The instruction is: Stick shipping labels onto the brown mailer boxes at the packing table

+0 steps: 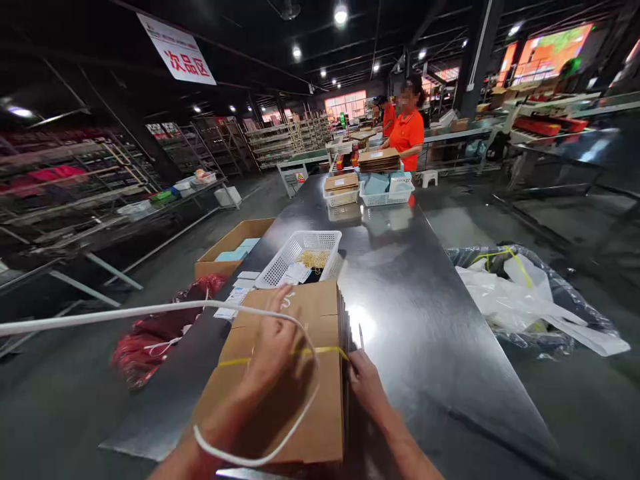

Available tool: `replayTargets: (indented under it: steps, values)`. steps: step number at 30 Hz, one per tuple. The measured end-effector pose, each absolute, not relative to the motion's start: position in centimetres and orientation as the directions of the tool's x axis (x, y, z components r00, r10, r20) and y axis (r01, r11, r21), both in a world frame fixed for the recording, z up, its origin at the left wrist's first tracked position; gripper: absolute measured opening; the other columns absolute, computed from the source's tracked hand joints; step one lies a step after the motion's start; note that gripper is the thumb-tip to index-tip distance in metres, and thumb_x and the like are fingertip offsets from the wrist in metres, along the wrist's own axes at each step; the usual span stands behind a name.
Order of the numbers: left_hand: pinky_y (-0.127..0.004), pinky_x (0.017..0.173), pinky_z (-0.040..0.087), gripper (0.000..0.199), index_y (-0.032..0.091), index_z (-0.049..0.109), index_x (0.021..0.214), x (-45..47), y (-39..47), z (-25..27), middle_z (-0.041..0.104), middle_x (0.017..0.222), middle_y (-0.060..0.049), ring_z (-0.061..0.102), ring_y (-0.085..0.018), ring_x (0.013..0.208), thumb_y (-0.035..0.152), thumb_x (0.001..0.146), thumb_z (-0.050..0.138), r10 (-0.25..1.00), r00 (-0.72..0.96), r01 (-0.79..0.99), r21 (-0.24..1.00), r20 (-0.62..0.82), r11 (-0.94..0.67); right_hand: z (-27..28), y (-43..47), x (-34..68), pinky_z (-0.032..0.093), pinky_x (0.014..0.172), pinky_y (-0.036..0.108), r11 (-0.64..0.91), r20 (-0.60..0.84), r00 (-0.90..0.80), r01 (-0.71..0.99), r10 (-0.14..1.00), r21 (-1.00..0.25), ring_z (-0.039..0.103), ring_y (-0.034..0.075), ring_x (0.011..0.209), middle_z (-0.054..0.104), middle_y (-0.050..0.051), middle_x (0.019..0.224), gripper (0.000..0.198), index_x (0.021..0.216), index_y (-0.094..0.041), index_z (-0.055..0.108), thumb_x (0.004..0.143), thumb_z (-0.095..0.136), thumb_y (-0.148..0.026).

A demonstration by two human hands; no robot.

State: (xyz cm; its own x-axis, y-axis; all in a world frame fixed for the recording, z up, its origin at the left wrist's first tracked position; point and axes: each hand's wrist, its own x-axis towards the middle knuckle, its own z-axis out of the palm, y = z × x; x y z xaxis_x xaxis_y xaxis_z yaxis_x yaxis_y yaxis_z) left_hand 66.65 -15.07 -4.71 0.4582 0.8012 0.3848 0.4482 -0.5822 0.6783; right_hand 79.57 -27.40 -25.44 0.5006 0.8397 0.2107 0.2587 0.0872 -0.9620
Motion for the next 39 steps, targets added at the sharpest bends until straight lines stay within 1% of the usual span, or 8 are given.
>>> replayTargets:
  steps: [3,8,16,20,25,28,33,39]
  values:
    - [-0.065,0.124,0.029,0.045,0.021,0.057,0.140,70.2,-17.4,-7.0,0.052,0.155,-0.017,0.040,-0.038,0.150,0.032,0.097,0.053,0.651,0.641,0.406,0.540,0.407,-0.737,-25.2,-28.3,79.7,0.049,0.073,0.033,0.081,0.169,0.465,0.203,0.869,-0.976,0.057,0.020,0.080,0.055,0.003,0.084,0.020,0.076,-0.023,0.061,0.085,0.048,-0.034]
    - [-0.074,0.121,0.027,0.048,0.019,0.058,0.144,71.3,-18.6,-8.2,0.052,0.157,-0.020,0.037,-0.044,0.151,0.029,0.097,0.057,0.587,0.792,0.512,0.341,0.168,-0.788,-24.5,-29.6,79.9,0.051,0.085,0.038,-0.054,-0.089,0.433,-0.092,0.897,-0.994,0.057,0.023,0.091,0.056,0.004,0.090,0.025,0.077,-0.023,0.061,0.076,0.054,-0.047]
    - [-0.072,0.122,0.027,0.044,0.018,0.061,0.141,71.7,-18.7,-7.7,0.056,0.154,-0.018,0.041,-0.042,0.148,0.030,0.099,0.054,0.600,0.790,0.531,0.344,0.131,-0.774,-24.1,-27.6,82.2,0.051,0.055,0.033,-0.293,-0.342,0.236,-0.219,0.910,-0.931,0.056,0.017,0.052,0.058,0.000,0.056,0.019,0.061,-0.021,0.060,0.066,0.055,-0.039]
    - [-0.070,0.123,0.028,0.042,0.016,0.064,0.138,71.7,-18.8,-7.6,0.058,0.153,-0.018,0.043,-0.041,0.148,0.029,0.099,0.056,0.613,0.780,0.545,0.344,0.126,-0.764,-24.0,-27.3,82.3,0.049,0.057,0.030,-0.293,-0.353,0.243,-0.253,0.903,-0.922,0.054,0.014,0.052,0.057,-0.002,0.054,0.013,0.057,-0.022,0.058,0.059,0.061,-0.034]
    - [-0.071,0.124,0.026,0.039,0.018,0.065,0.135,71.6,-18.6,-7.7,0.059,0.153,-0.016,0.043,-0.040,0.148,0.029,0.099,0.056,0.609,0.783,0.536,0.361,0.126,-0.763,-23.4,-28.5,82.5,0.053,0.070,0.033,-0.275,-0.347,0.161,-0.349,0.924,-0.896,0.063,0.018,0.069,0.064,0.000,0.070,0.028,0.072,-0.021,0.064,0.061,0.070,-0.047]
    - [-0.072,0.123,0.026,0.038,0.019,0.066,0.134,71.6,-18.7,-7.5,0.059,0.152,-0.016,0.044,-0.040,0.147,0.029,0.099,0.056,0.611,0.782,0.540,0.353,0.125,-0.764,-23.0,-29.0,82.9,0.051,0.070,0.032,-0.295,-0.358,0.128,-0.348,0.925,-0.890,0.063,0.017,0.070,0.066,0.001,0.073,0.030,0.075,-0.020,0.066,0.063,0.070,-0.048]
    - [-0.071,0.124,0.024,0.038,0.018,0.067,0.133,72.1,-19.0,-7.2,0.057,0.154,-0.016,0.041,-0.041,0.149,0.029,0.099,0.056,0.623,0.778,0.561,0.358,0.079,-0.746,-23.1,-27.6,82.8,0.047,0.062,0.029,-0.372,-0.418,0.148,-0.264,0.896,-0.890,0.059,0.015,0.061,0.064,-0.001,0.065,0.012,0.070,-0.021,0.061,0.061,0.058,-0.029]
    - [-0.072,0.123,0.025,0.037,0.019,0.068,0.132,71.8,-18.6,-7.5,0.059,0.153,-0.016,0.043,-0.042,0.148,0.029,0.098,0.057,0.615,0.782,0.553,0.340,0.104,-0.760,-24.7,-29.1,84.7,0.045,0.075,0.033,-0.444,-0.418,0.361,-0.011,0.834,-0.896,0.061,0.020,0.074,0.060,0.000,0.065,0.012,0.063,-0.024,0.055,0.056,0.053,-0.015]
